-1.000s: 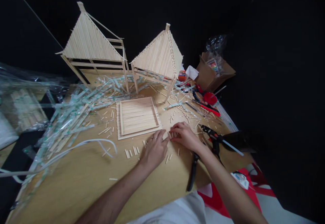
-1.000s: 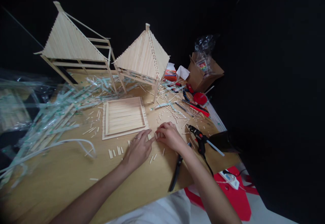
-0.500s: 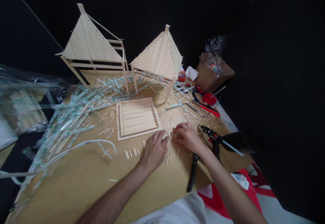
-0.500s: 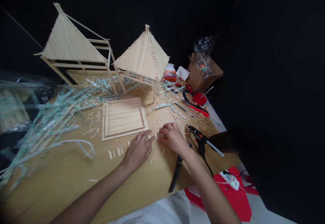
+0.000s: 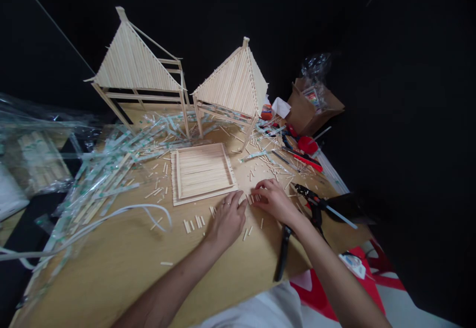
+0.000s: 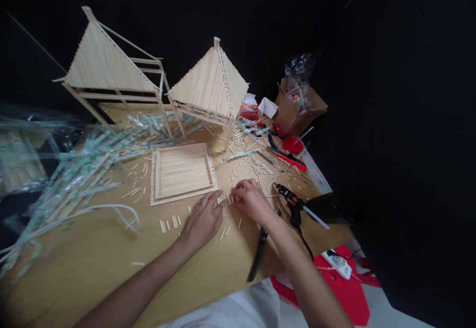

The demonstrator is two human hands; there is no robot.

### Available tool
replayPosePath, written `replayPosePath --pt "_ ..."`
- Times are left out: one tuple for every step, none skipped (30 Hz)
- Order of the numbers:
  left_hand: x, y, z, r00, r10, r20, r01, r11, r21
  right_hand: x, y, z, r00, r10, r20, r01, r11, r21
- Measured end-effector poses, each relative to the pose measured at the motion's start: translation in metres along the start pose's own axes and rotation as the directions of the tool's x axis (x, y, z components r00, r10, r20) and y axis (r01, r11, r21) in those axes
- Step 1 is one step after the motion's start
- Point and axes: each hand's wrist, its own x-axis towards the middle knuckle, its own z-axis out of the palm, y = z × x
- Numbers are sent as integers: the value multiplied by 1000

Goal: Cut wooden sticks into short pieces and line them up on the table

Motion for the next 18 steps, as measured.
replayPosePath --pt "0 0 0 1000 1 0 -1 1000 3 0 0 0 1000 -4 4 4 1000 7" --pt "0 0 0 1000 0 -2 0 1000 4 0 -1 0 1000 -7 7 7 1000 13" --pt "0 0 0 1000 0 -4 0 1000 4 0 -1 0 1000 -9 10 9 1000 17" --pt "0 0 0 1000 1 -6 -1 1000 2 0 -1 0 1000 -11 12 11 1000 20" --pt "0 0 0 1000 3 -6 -3 1000 -1 0 -1 0 1000 -12 13 12 1000 22" --pt "0 0 0 1000 4 -6 -4 1000 -3 0 -1 1 1000 -13 12 13 1000 24" --pt "0 0 0 1000 4 -4 -4 1000 -5 1 0 1 1000 -15 11 14 1000 27" --pt "0 0 0 1000 3 -2 -3 1000 -7 1 0 1 1000 -15 9 15 999 30" --pt "0 0 0 1000 6 1 -6 1000 -8 1 1 2 1000 -15 7 14 999 32" --pt "0 0 -1 1000 6 2 -6 1000 -9 1 1 2 1000 -15 5 15 999 34" --pt "0 0 -1 1000 5 1 -5 1000 -10 1 1 2 1000 -15 4 15 999 36" --pt "0 0 -1 1000 4 0 -4 1000 -12 1 1 2 1000 -16 5 16 999 38" --pt "0 0 0 1000 4 -2 -4 1000 -14 1 1 2 1000 -18 7 18 999 39" --pt "0 0 0 1000 4 -3 -4 1000 -14 1 1 3 1000 -18 6 18 999 39" --pt "0 0 0 1000 4 -4 -4 1000 -14 1 1 3 1000 -18 5 18 999 41" --pt "0 0 0 1000 5 -3 -5 1000 -12 1 1 3 1000 -18 5 18 999 43" --pt "0 0 1 1000 7 -1 -7 1000 -10 1 1 3 1000 -18 5 18 999 45" --pt "0 0 1 1000 7 0 -7 1000 -9 0 1 4 1000 -18 6 18 999 48"
